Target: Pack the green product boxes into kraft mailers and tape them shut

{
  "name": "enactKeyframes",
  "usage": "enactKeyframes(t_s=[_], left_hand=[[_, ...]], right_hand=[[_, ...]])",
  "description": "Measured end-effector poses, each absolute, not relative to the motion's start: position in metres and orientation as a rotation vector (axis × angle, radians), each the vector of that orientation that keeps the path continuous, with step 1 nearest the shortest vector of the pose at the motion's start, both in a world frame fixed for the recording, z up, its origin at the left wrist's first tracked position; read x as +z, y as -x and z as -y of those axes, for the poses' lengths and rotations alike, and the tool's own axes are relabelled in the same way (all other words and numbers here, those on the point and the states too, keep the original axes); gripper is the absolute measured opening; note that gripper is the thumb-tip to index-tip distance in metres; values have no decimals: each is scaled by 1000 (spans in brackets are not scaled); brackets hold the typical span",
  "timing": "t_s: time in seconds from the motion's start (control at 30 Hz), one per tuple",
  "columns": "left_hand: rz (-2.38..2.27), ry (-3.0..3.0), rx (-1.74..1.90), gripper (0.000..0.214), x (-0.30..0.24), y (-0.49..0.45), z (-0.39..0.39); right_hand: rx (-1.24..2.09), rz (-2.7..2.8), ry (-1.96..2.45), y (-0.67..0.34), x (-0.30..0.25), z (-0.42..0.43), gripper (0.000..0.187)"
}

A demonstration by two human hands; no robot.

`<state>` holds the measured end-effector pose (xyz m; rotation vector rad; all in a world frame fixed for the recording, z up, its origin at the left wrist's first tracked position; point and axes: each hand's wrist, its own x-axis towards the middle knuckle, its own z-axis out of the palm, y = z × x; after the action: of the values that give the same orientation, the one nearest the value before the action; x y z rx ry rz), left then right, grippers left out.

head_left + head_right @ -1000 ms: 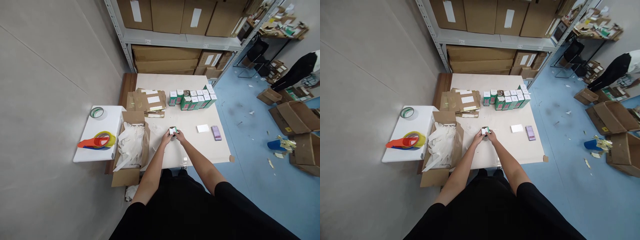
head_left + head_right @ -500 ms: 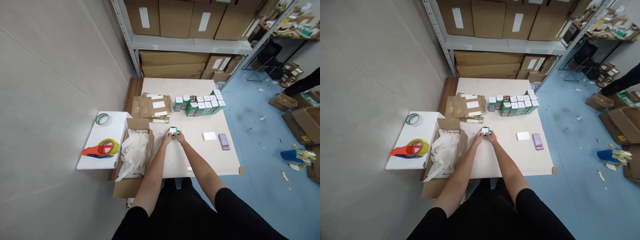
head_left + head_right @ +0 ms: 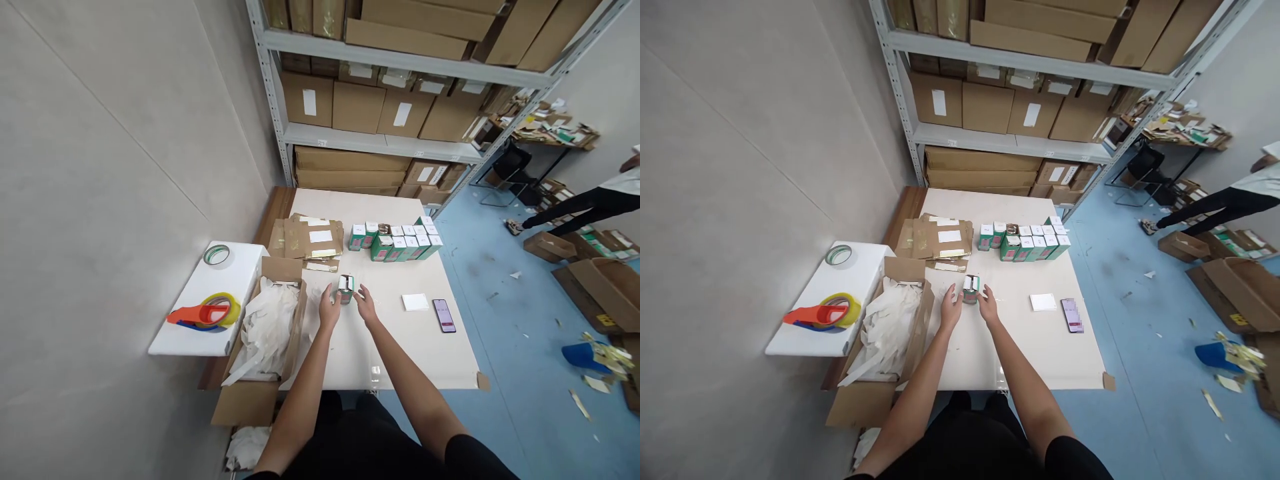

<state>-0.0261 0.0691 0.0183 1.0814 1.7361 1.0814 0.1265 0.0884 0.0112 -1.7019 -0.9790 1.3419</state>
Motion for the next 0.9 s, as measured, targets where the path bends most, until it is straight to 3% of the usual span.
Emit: enactKeyframes(t_s=[0.33, 0.6, 0.77, 0.9], left_hand=[[-1592, -1091, 1467, 47, 101, 64, -32], [-1830, -1037, 1681, 45, 152, 138, 10], [-1915, -868, 1900, 44, 158, 194, 51], [-2053, -674, 2035, 41, 156, 242, 91]], right_hand=[[1277, 1185, 1508, -92, 50, -54, 66], [1058, 1819, 1254, -10, 91, -27, 56], [899, 2182, 921, 71, 120, -23, 37], [785, 2433, 732, 149, 128, -25, 51]])
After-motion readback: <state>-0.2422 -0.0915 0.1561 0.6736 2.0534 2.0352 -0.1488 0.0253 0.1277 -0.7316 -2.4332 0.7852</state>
